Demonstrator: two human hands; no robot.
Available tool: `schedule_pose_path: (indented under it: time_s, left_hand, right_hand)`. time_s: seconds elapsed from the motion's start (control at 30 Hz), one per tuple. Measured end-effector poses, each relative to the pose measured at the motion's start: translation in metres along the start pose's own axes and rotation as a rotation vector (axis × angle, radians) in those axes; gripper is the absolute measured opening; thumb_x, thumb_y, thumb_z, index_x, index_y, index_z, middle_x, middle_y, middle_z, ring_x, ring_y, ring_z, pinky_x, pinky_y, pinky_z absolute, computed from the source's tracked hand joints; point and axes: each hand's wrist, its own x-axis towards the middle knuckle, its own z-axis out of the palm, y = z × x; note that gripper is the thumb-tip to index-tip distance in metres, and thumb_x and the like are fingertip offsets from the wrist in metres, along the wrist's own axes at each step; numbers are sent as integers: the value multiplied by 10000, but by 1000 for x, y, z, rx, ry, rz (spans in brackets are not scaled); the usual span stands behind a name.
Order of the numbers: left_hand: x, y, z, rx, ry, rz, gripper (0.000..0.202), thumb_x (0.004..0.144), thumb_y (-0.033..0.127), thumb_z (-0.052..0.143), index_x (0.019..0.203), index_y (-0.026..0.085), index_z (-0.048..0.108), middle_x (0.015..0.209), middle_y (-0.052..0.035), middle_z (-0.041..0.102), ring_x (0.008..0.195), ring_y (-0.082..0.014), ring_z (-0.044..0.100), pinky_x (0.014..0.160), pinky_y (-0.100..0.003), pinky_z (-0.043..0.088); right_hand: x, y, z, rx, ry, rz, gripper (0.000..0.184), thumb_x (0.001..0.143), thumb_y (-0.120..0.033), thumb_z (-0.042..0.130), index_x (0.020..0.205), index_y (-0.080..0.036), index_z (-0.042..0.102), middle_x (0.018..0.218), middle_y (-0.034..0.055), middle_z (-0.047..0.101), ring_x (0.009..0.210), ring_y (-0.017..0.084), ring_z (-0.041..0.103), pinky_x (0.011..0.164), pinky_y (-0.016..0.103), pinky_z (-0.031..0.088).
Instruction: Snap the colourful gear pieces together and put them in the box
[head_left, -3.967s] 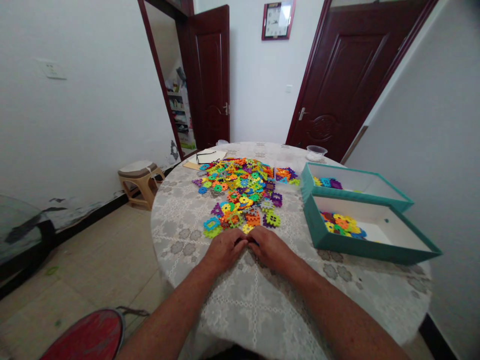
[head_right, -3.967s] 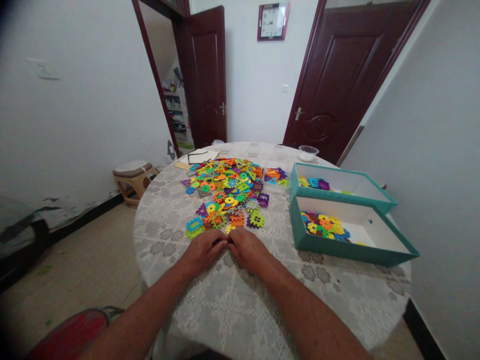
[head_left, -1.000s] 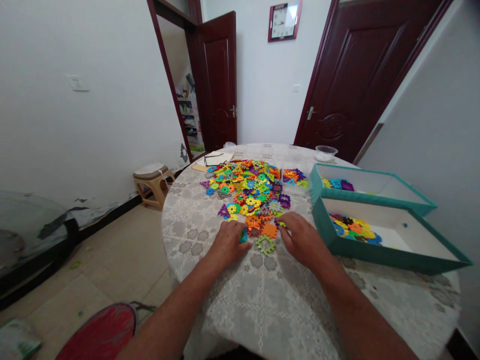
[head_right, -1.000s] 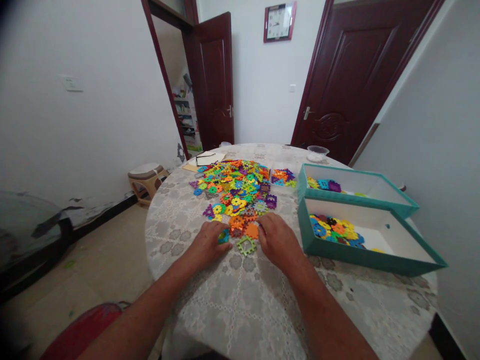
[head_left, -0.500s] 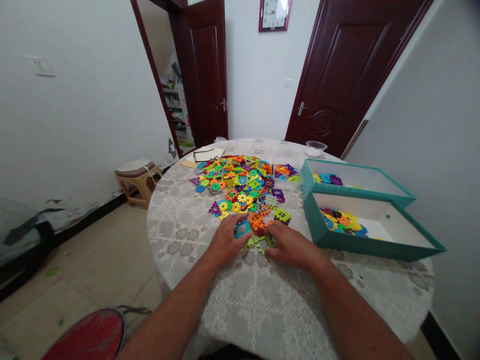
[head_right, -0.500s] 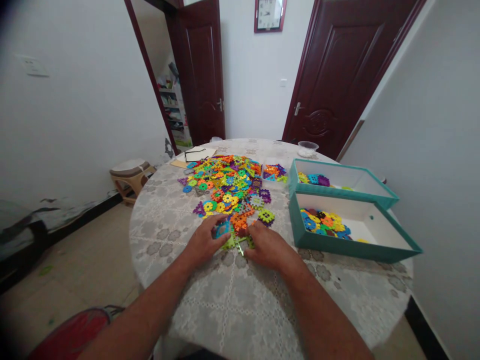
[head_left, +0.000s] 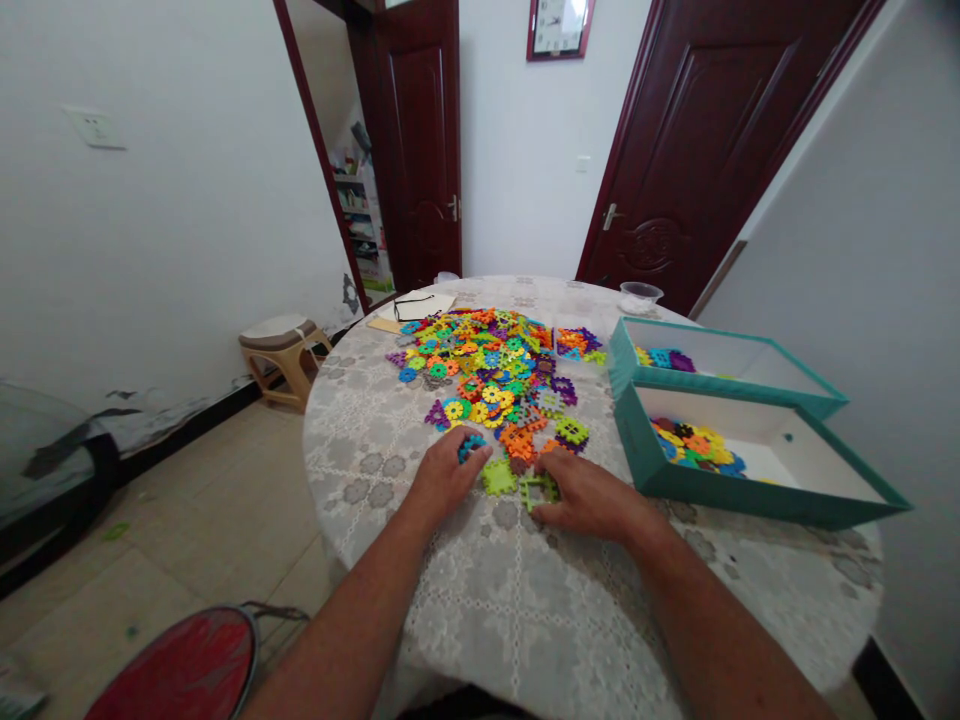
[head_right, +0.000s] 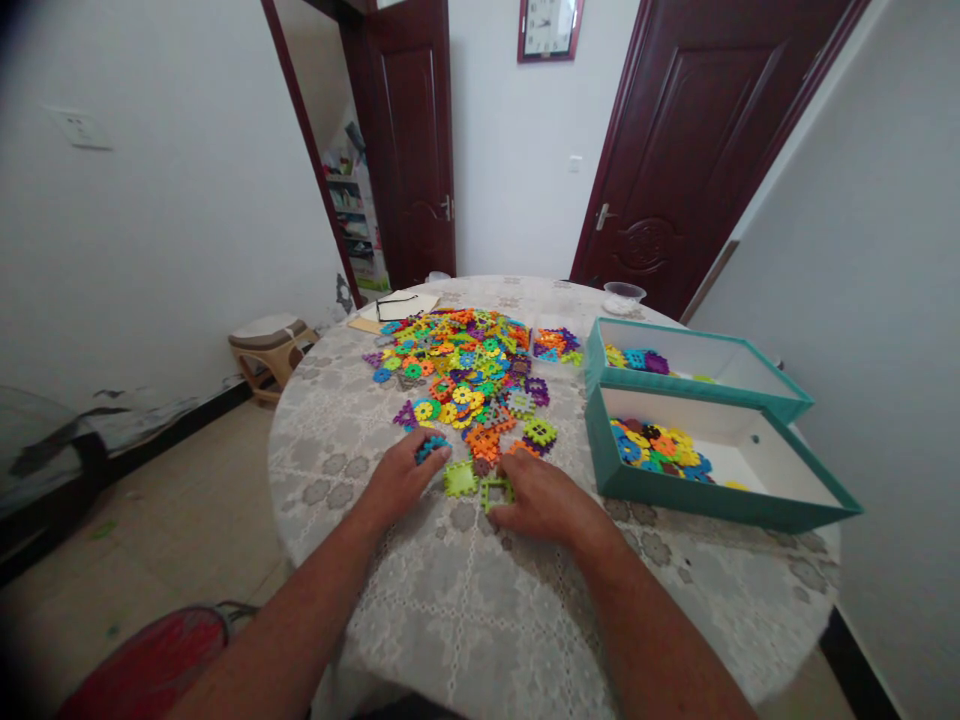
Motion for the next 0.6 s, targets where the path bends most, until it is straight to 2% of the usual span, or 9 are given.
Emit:
schedule_pose_path:
  time_s: [0.07, 0.13, 0.23, 0.33, 0.5, 0.6]
  left_hand:
    - [-5, 1, 3, 149, -76, 121, 221, 945, 389, 602, 1077, 228, 677, 1088, -70, 710, 1038, -243, 630, 989, -383, 493]
    - [-9, 2, 5, 224, -142, 208, 266, 917, 364, 657, 1151, 238, 673, 1184, -86, 699, 1134, -264, 606, 1045, -391, 468]
    - [-13, 3, 4, 288, -190, 269, 394, 857, 347, 749, 1228, 254, 654, 1237, -88, 687, 1186, -280, 588, 1065, -394, 455]
    - [-14, 6, 1, 339, -214, 326, 405, 849, 352, 777, 1224, 257, 656, 1220, -88, 690, 1179, -284, 592, 1061, -393, 451]
    - [-14, 7, 0, 413, -229, 338, 291, 936, 342, 681, 1213, 255, 662, 1220, -93, 711, 1167, -278, 610, 1031, -385, 461]
    - [-14, 5, 2, 441, -194, 301, 290, 984, 356, 599, 1245, 242, 650, 1193, -104, 728, 1132, -272, 644, 996, -371, 481]
  right_hand:
    - [-1, 3, -4, 7, 4, 1, 303, 814, -321, 727, 1078, -203, 639, 1141, 108, 682, 1032, 267, 630, 883, 347, 460]
    - [-3, 8, -7, 20, 30, -2, 277, 810, -309, 727, 1049, -211, 625, 1141, 103, 676, 1026, 260, 620, 877, 341, 459]
    - [-4, 14, -9, 18, 64, 23, 275, 820, -286, 718, 1053, -219, 589, 1152, 104, 668, 1018, 253, 616, 871, 336, 452]
    - [-2, 17, -8, 16, 92, 55, 295, 839, -252, 697, 1096, -220, 556, 1173, 114, 672, 1030, 253, 623, 867, 327, 446]
    - [-2, 12, -10, 61, 93, 68, 379, 864, -177, 643, 1226, -214, 534, 1099, 100, 714, 978, 250, 655, 814, 312, 436]
    - [-3, 8, -14, 87, 100, 53, 350, 891, -160, 616, 1227, -222, 543, 1054, 82, 722, 926, 235, 655, 784, 300, 426]
